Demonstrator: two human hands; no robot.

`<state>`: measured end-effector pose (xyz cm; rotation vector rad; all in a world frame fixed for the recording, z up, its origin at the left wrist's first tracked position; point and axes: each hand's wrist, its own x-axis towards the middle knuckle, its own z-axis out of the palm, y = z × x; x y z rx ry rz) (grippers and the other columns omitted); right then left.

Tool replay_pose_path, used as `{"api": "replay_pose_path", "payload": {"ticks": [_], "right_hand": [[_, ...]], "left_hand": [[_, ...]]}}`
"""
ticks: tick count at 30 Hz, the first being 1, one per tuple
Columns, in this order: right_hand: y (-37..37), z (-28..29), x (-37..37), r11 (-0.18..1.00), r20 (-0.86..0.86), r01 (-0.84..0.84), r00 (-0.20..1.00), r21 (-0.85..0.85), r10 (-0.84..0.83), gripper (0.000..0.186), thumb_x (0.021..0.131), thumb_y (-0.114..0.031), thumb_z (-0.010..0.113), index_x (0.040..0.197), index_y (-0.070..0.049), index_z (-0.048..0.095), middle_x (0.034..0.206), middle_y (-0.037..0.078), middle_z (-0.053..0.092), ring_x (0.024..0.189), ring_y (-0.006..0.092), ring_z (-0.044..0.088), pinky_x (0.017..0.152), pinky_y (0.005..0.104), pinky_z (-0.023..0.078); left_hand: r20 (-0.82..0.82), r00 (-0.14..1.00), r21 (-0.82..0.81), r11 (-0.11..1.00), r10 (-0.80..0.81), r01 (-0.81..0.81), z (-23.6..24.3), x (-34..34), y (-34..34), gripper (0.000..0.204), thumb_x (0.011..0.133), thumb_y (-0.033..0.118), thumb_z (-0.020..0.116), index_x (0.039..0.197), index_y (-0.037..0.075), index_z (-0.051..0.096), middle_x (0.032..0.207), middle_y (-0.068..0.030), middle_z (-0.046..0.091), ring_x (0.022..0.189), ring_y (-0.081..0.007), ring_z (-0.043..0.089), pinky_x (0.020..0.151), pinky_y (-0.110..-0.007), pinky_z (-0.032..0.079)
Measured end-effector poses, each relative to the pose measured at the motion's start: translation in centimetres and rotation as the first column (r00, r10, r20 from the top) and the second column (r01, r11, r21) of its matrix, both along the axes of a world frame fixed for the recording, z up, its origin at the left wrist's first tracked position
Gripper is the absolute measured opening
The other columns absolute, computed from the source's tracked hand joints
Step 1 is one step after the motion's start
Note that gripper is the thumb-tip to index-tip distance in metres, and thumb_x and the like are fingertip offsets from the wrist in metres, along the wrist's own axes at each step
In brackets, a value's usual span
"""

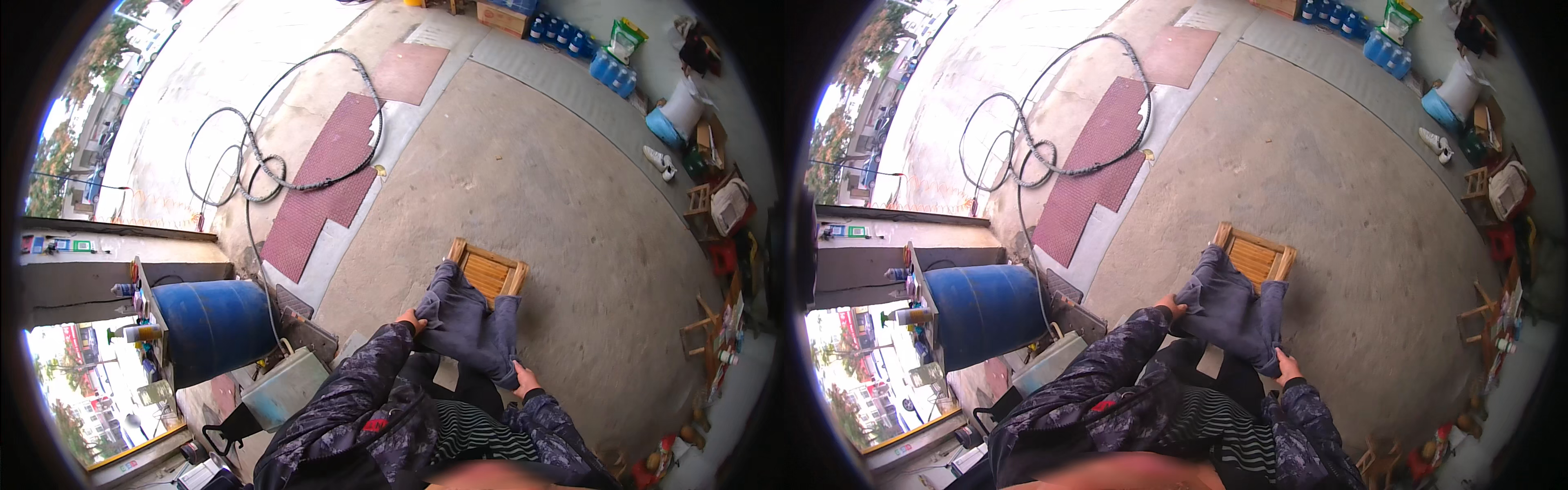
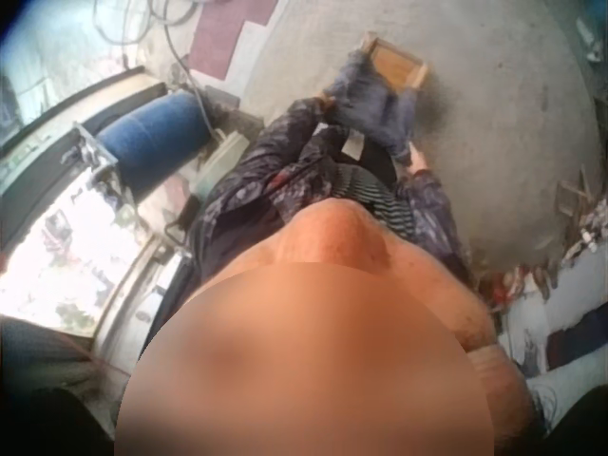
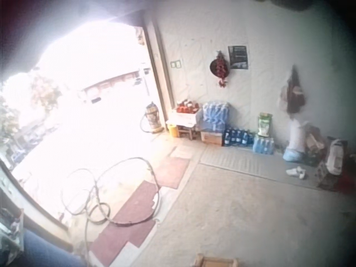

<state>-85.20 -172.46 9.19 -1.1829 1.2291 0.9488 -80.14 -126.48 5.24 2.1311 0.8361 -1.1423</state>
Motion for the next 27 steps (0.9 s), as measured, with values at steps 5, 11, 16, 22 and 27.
{"api": "replay_pose_path", "payload": {"ticks": [5,11,16,22,27], "right_hand": [[0.2,0.2,4.2,0.977,0.318,-0.076,0.938,-0.198,0.137,0.066,0.100,-0.036,0.070,0.144,0.010,0.052,0.138,0.025,0.064,0.123,0.0345,0.066,0.102,0.0436,0.054],[-1.6,1.8,17.4,0.955,0.479,-0.171,0.835,-0.241,0.270,0.075,0.099,-0.039,0.068,0.147,0.015,0.048,0.145,0.029,0.059,0.131,0.0357,0.061,0.106,0.0412,0.049],[1.7,3.1,26.2,0.950,0.618,-0.279,0.725,-0.141,0.305,0.058,0.099,-0.033,0.068,0.133,0.013,0.062,0.124,0.020,0.073,0.110,0.0261,0.070,0.095,0.0382,0.054],[9.9,2.0,34.1,0.923,0.700,-0.350,0.620,-0.159,0.355,0.044,0.099,-0.026,0.065,0.121,0.011,0.070,0.112,0.014,0.075,0.099,0.0223,0.072,0.090,0.0359,0.055],[14.0,-1.7,38.3,0.773,0.565,-0.446,0.528,-0.451,0.634,0.051,0.098,-0.031,0.066,0.126,0.012,0.066,0.117,0.019,0.073,0.108,0.0284,0.070,0.095,0.0403,0.053]], "left_hand": [[0.132,0.989,0.057,0.997,-0.064,0.057,2.6,6.2,0.3,0.056,0.088,0.043,0.068,0.127,0.003,0.071,0.125,-0.0251,0.072,0.118,-0.0411,0.069,0.103,-0.048,0.055],[0.317,0.949,0.089,0.996,-0.006,-0.023,8.1,15.4,0.5,0.046,0.087,0.034,0.065,0.118,0.002,0.075,0.113,-0.0268,0.075,0.108,-0.0417,0.073,0.097,-0.048,0.057],[0.448,0.885,0.097,0.977,0.126,-0.188,9.2,15.8,3.7,0.046,0.089,0.036,0.066,0.115,-0.002,0.074,0.111,-0.0290,0.074,0.107,-0.0433,0.072,0.097,-0.049,0.056],[0.552,0.776,0.137,0.884,0.307,-0.447,7.2,13.8,7.0,0.046,0.092,0.043,0.065,0.116,0.003,0.069,0.113,-0.0290,0.072,0.110,-0.0472,0.069,0.097,-0.054,0.055],[0.557,0.715,0.052,0.841,0.423,-0.539,3.5,12.4,8.1,0.045,0.099,0.040,0.064,0.125,0.004,0.067,0.117,-0.0283,0.072,0.111,-0.0460,0.069,0.096,-0.052,0.054]]}}
